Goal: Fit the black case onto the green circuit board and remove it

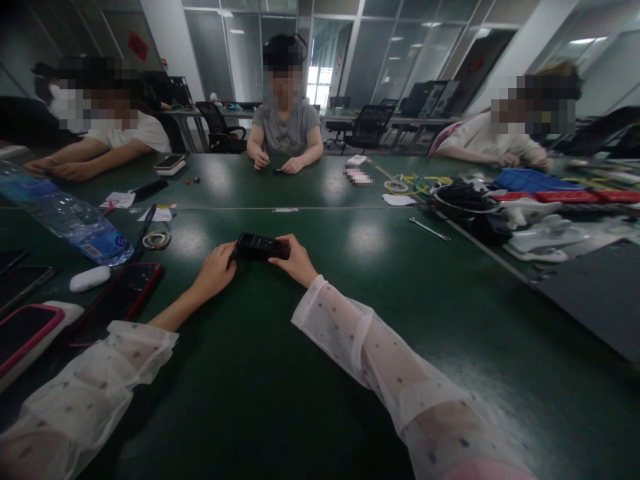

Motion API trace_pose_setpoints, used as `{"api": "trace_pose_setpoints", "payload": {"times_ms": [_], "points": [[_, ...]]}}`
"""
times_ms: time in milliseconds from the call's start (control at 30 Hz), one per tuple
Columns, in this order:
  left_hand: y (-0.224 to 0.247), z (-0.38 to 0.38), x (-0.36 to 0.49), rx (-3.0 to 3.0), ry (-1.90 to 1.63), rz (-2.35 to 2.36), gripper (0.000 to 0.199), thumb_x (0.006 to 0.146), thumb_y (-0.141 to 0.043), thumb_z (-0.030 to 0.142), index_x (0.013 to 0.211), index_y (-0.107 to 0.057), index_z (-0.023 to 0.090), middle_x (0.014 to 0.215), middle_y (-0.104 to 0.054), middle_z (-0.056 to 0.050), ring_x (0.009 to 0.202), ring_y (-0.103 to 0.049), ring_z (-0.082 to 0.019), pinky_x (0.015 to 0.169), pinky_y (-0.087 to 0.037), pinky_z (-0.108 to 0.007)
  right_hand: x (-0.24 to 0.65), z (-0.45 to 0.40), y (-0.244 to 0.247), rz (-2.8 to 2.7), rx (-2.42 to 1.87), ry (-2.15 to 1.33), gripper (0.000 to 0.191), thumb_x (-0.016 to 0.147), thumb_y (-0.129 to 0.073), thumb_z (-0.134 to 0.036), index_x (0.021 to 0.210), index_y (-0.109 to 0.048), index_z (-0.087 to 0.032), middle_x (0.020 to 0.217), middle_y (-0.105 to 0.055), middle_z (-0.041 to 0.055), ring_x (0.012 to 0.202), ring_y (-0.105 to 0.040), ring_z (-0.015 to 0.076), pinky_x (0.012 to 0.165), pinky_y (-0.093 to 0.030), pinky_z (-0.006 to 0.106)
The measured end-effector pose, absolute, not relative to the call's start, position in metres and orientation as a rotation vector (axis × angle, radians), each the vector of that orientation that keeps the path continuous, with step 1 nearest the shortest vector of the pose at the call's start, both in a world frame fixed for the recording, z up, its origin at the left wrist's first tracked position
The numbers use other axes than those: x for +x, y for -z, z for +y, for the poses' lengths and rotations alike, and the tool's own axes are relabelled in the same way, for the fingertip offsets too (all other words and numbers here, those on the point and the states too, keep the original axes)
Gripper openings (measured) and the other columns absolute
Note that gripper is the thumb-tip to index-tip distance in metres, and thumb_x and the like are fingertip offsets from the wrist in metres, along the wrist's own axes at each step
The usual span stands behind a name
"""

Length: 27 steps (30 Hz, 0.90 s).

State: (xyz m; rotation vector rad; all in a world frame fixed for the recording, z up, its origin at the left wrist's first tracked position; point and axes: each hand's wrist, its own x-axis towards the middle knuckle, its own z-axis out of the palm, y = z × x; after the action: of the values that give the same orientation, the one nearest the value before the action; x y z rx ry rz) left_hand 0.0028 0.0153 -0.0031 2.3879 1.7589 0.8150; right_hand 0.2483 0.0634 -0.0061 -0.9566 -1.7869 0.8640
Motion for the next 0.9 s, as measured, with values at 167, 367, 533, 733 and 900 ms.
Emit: {"api": "trace_pose_setpoints", "payload": {"times_ms": [167,367,533,733,900], "points": [[0.004,0.017,0.001,2.404,-0.819,1.753,0.052,0.089,-0.044,0.011,0.140,-0.046,0.018,0.138,-0.053,-0.013,0.126,-0.050,-0.029,0.103,-0.045,-0.050,0.249,0.064,0.008,-1.831,-0.969,-0.842,0.051,0.070,-0.081,-0.025,0.113,-0.053,-0.022,0.113,-0.066,0.0063,0.109,-0.065,0.0223,0.097,-0.053,0.045],[0.006,0.019,0.001,2.386,-0.798,1.767,0.052,0.088,-0.043,0.009,0.139,-0.048,0.017,0.136,-0.055,-0.013,0.125,-0.052,-0.029,0.103,-0.045,-0.049,0.249,0.064,0.009,-1.871,-0.969,-0.804,0.051,0.071,-0.080,-0.025,0.113,-0.052,-0.023,0.114,-0.066,0.0058,0.111,-0.065,0.0229,0.097,-0.053,0.046],[0.006,0.019,0.000,2.315,-0.808,1.782,0.049,0.089,-0.045,0.012,0.138,-0.046,0.015,0.135,-0.056,-0.015,0.126,-0.052,-0.031,0.105,-0.043,-0.052,0.250,0.063,0.006,-1.889,-0.951,-0.812,0.050,0.072,-0.079,-0.024,0.113,-0.051,-0.023,0.117,-0.064,0.0058,0.113,-0.063,0.0233,0.098,-0.052,0.047],[0.004,0.024,-0.004,2.046,-0.962,1.733,0.038,0.102,-0.029,0.027,0.134,-0.049,0.020,0.129,-0.063,-0.010,0.123,-0.057,-0.025,0.105,-0.042,-0.049,0.250,0.059,0.001,-1.946,-0.875,-0.785,0.049,0.073,-0.078,-0.019,0.113,-0.050,-0.024,0.119,-0.062,0.0044,0.117,-0.062,0.0229,0.103,-0.050,0.047],[0.001,0.024,-0.004,1.925,-0.983,1.700,0.048,0.103,-0.028,0.050,0.137,-0.049,0.023,0.126,-0.066,-0.008,0.118,-0.061,-0.025,0.102,-0.045,-0.045,0.249,0.056,-0.003,-1.983,-0.834,-0.750,0.047,0.074,-0.076,-0.016,0.112,-0.050,-0.025,0.118,-0.061,0.0038,0.117,-0.061,0.0228,0.104,-0.048,0.048]]}}
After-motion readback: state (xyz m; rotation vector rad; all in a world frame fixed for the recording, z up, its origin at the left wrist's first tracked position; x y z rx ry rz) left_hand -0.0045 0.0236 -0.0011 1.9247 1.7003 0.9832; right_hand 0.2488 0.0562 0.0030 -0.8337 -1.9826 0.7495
